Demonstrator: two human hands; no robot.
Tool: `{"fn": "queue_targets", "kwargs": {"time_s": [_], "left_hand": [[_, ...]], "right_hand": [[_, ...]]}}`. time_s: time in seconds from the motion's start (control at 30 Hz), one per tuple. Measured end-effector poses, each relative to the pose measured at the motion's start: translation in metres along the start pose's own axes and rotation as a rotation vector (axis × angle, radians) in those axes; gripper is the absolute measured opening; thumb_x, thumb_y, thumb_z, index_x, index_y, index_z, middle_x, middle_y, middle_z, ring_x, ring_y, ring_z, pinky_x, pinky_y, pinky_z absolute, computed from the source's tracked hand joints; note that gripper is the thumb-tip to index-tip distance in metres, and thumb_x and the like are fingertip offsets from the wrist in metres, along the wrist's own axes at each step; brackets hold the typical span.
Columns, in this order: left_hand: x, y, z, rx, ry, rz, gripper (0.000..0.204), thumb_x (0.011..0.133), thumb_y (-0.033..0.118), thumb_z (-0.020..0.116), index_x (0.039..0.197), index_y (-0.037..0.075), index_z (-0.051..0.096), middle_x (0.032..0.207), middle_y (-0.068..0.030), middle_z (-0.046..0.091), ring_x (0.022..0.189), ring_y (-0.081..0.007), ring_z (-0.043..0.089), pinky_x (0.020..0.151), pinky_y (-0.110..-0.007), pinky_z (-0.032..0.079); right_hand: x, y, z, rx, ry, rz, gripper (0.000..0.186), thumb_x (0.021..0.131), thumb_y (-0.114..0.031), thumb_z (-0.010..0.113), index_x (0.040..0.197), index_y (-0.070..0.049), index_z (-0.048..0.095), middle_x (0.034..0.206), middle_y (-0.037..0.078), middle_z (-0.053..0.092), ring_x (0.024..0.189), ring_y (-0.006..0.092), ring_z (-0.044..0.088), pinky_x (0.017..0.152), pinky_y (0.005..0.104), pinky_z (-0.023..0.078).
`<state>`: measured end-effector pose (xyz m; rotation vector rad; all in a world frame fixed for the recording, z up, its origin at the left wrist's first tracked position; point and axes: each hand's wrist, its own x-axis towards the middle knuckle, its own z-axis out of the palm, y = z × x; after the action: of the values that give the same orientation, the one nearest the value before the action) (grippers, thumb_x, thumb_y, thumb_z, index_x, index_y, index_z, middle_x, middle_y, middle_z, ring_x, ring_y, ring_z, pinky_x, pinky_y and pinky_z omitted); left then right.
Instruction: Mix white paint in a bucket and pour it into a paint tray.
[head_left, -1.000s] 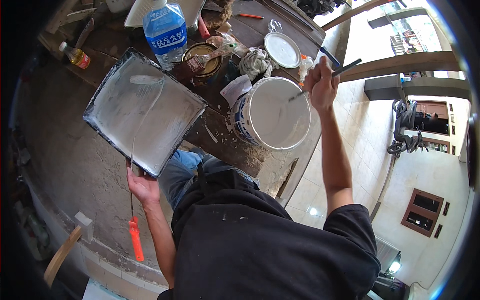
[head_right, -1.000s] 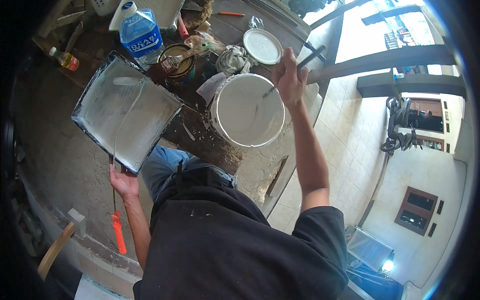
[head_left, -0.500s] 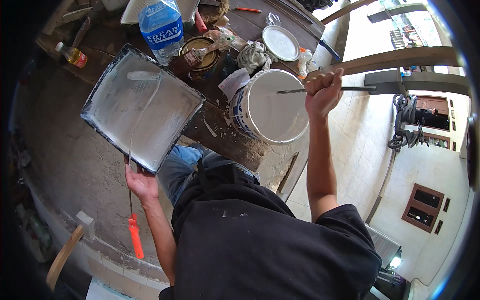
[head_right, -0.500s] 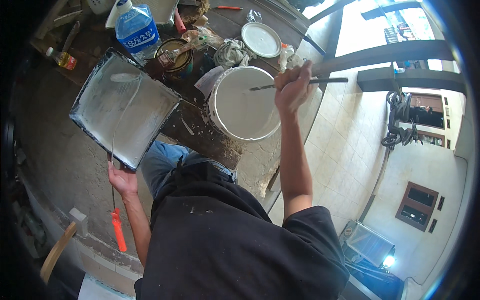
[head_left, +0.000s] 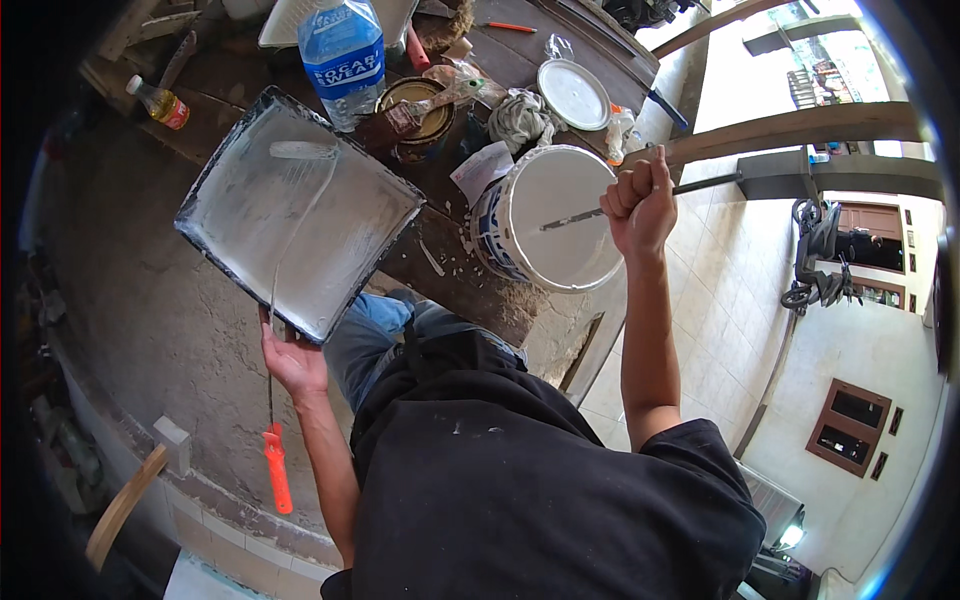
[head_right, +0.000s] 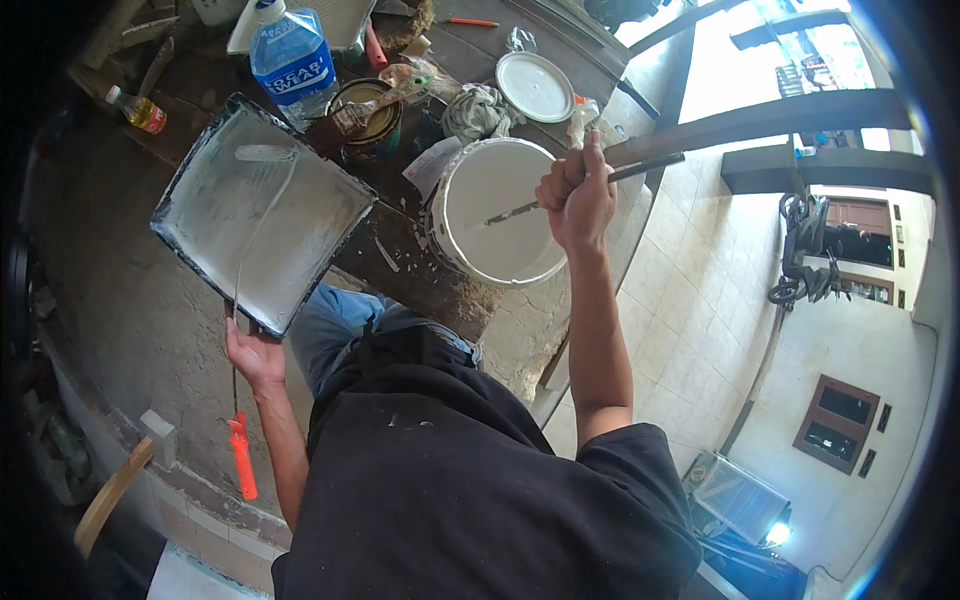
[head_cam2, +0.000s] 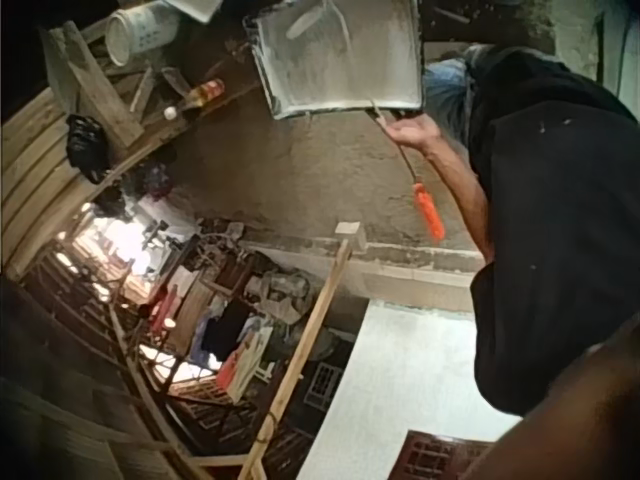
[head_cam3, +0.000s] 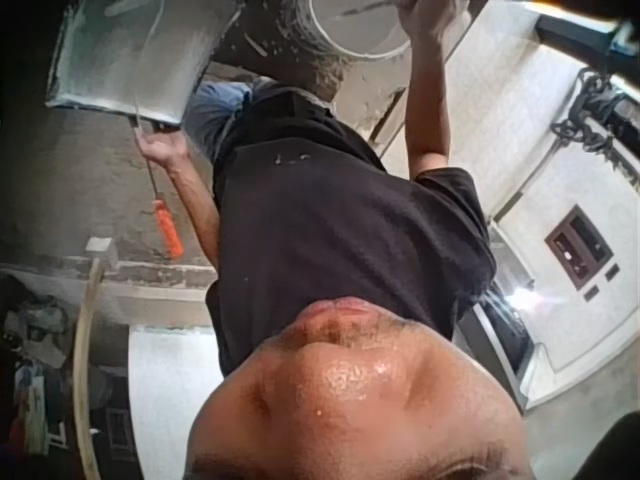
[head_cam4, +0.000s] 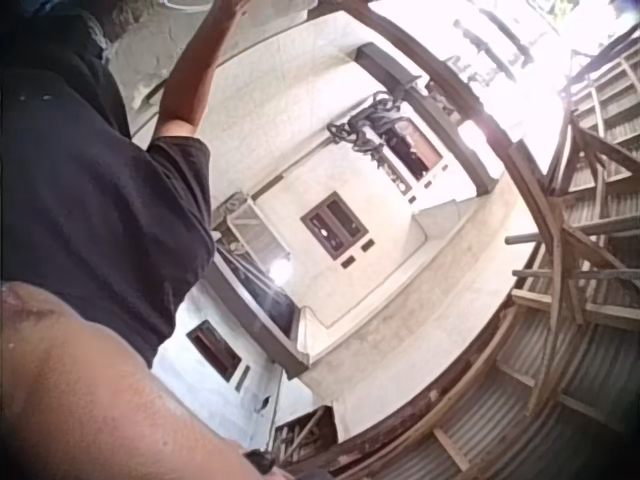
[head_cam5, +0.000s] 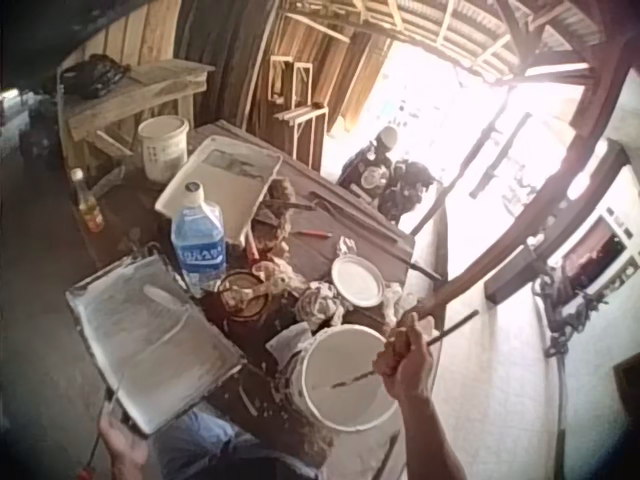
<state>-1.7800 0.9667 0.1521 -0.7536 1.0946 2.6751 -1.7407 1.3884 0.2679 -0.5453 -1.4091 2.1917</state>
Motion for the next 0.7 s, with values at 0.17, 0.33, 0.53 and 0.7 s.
{"fn": "queue_targets", "kwargs": {"time_s": [0.17, 0.33, 0.53, 0.7], "left_hand": [[0.006, 0.000, -0.007, -0.007, 0.037, -0.007, 0.054, 0.092, 0.034, 0.037, 0.142, 0.016, 0.030, 0.140, -0.0119, 0.034, 0.127, -0.0276, 0.034, 0.104, -0.044, 0.031], [0.021, -0.004, -0.012, 0.014, 0.088, -0.039, 0.054, 0.090, 0.035, 0.039, 0.138, 0.010, 0.036, 0.134, -0.0121, 0.041, 0.123, -0.0265, 0.039, 0.101, -0.041, 0.033], [0.039, -0.013, -0.016, 0.034, 0.094, -0.029, 0.051, 0.086, 0.040, 0.041, 0.120, 0.003, 0.049, 0.120, -0.0097, 0.054, 0.110, -0.0247, 0.050, 0.096, -0.036, 0.037], [0.044, -0.023, -0.023, 0.052, 0.083, 0.021, 0.052, 0.089, 0.043, 0.038, 0.123, 0.005, 0.048, 0.121, -0.0085, 0.053, 0.111, -0.0232, 0.050, 0.096, -0.036, 0.037]], "right_hand": [[0.011, -0.006, -0.027, -0.126, 0.038, -0.028, 0.044, 0.099, -0.041, 0.035, 0.066, -0.011, 0.038, 0.060, 0.000, 0.034, 0.052, 0.0120, 0.035, 0.051, 0.0280, 0.032], [0.005, 0.005, -0.067, -0.730, 0.163, 0.081, 0.040, 0.096, -0.044, 0.040, 0.103, -0.009, 0.057, 0.100, 0.007, 0.057, 0.097, 0.0178, 0.054, 0.086, 0.0322, 0.042], [-0.014, 0.016, -0.068, -0.912, -0.004, 0.078, 0.042, 0.094, -0.040, 0.049, 0.118, -0.006, 0.055, 0.104, 0.003, 0.057, 0.101, 0.0137, 0.048, 0.091, 0.0258, 0.034], [-0.007, 0.022, -0.080, -0.979, -0.025, 0.137, 0.040, 0.093, -0.038, 0.049, 0.106, -0.001, 0.055, 0.101, 0.004, 0.054, 0.100, 0.0151, 0.045, 0.095, 0.0275, 0.032]]}}
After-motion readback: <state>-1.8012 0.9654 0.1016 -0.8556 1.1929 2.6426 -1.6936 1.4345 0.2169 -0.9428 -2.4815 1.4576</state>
